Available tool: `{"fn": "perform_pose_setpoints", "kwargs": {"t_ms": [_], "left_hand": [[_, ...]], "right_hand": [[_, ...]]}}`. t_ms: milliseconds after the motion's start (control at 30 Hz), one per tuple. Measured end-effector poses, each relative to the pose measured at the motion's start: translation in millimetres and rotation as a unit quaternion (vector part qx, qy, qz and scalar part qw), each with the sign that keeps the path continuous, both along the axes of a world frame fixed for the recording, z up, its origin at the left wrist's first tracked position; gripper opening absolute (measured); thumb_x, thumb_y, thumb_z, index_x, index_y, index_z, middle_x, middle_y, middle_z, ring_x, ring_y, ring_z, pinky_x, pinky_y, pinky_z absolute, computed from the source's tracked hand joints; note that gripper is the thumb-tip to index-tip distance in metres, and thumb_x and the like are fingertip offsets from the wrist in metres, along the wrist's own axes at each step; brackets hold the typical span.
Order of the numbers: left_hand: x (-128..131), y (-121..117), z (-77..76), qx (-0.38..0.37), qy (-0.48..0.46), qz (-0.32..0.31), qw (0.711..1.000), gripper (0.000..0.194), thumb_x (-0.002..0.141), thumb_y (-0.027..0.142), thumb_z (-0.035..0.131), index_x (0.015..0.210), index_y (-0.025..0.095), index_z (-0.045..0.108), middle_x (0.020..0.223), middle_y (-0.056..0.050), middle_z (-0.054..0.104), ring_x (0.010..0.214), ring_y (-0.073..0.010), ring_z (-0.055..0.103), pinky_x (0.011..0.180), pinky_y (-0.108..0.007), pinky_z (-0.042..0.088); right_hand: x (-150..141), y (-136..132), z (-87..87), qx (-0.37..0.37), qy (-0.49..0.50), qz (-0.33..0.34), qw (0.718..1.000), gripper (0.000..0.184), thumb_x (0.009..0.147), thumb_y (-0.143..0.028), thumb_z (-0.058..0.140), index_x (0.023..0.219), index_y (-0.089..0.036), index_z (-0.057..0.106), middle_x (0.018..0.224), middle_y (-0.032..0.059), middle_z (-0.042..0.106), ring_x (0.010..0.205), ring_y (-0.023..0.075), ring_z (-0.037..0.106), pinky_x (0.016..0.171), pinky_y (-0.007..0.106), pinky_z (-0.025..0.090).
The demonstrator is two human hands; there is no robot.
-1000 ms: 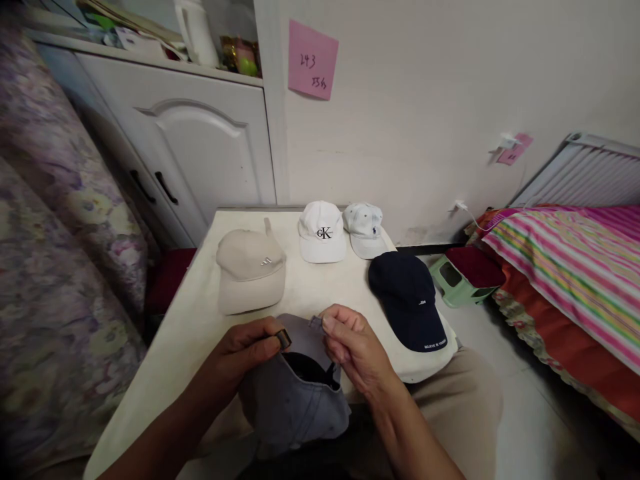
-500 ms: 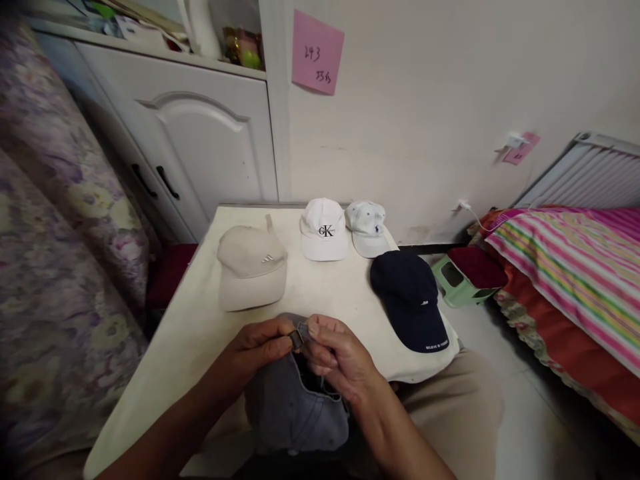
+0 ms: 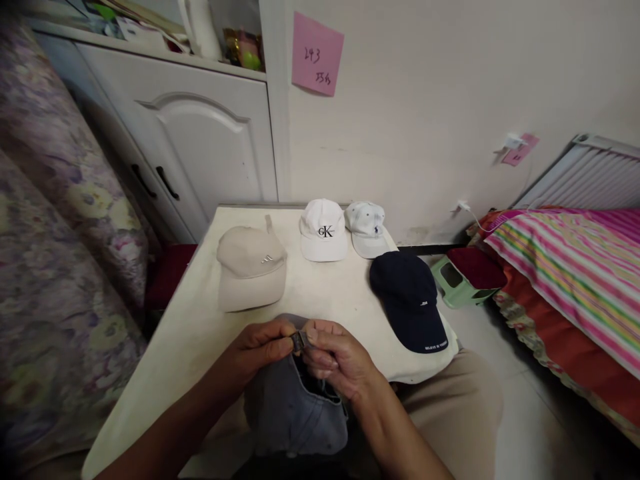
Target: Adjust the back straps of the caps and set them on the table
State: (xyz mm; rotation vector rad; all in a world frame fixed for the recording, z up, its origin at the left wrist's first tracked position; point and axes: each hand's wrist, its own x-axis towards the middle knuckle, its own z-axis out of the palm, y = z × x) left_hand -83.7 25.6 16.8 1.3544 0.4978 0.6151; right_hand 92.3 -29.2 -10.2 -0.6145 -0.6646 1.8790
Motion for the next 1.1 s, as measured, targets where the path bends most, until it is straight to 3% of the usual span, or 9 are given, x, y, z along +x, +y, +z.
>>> {"fn": "perform_pose_setpoints", "kwargs": {"t_ms": [200,367,467,867,1100], "left_hand": [[1.1,0.3,0.0,-0.013,0.0,-0.013,1.0,0.027,0.084,0.038,0.064,0.069,0.015,0.063,0.064,0.002,0.052,0.065,-0.0137,0.042,0.064,-0.027,0.032],[1.6,1.8,-2.1,-0.023,0.023,-0.043,0.999,0.027,0.081,0.04,0.065,0.071,0.015,0.065,0.063,0.001,0.054,0.063,-0.014,0.043,0.064,-0.027,0.03],[2.5,2.9,-3.9,-0.03,0.024,-0.048,0.998,0.027,0.08,0.04,0.065,0.071,0.015,0.065,0.064,0.0,0.056,0.064,-0.0145,0.044,0.065,-0.028,0.031],[2.2,3.8,-6.0,-0.057,0.031,-0.045,0.997,0.026,0.079,0.04,0.069,0.07,0.015,0.065,0.065,0.0,0.057,0.064,-0.014,0.045,0.063,-0.025,0.034],[3.2,1.8,-5.8,-0.1,0.006,-0.062,0.993,0.022,0.079,0.035,0.07,0.072,0.015,0.068,0.073,-0.003,0.063,0.072,-0.0167,0.053,0.069,-0.027,0.04]], "right_hand": [[9.2,2.6,-3.1,0.026,-0.062,0.015,0.998,0.027,0.082,-0.036,0.075,0.075,-0.016,0.058,0.044,-0.0121,0.033,0.039,0.004,0.013,0.039,0.018,0.011],[18.0,3.0,1.3,0.081,-0.161,-0.004,0.984,0.028,0.081,-0.037,0.076,0.076,-0.014,0.061,0.051,-0.0079,0.047,0.041,0.0033,0.023,0.041,0.019,0.016],[21.0,3.0,5.7,0.095,-0.194,-0.004,0.976,0.03,0.082,-0.04,0.075,0.077,-0.015,0.061,0.052,-0.0072,0.048,0.043,0.004,0.028,0.043,0.019,0.018],[11.6,-0.7,12.9,0.043,-0.134,-0.009,0.99,0.032,0.08,-0.04,0.077,0.082,-0.016,0.056,0.052,-0.0066,0.054,0.039,0.0027,0.026,0.038,0.016,0.017],[8.1,-2.6,15.3,0.085,-0.135,-0.023,0.987,0.03,0.081,-0.038,0.077,0.089,-0.017,0.057,0.055,-0.006,0.056,0.04,0.0035,0.032,0.038,0.015,0.023]]}}
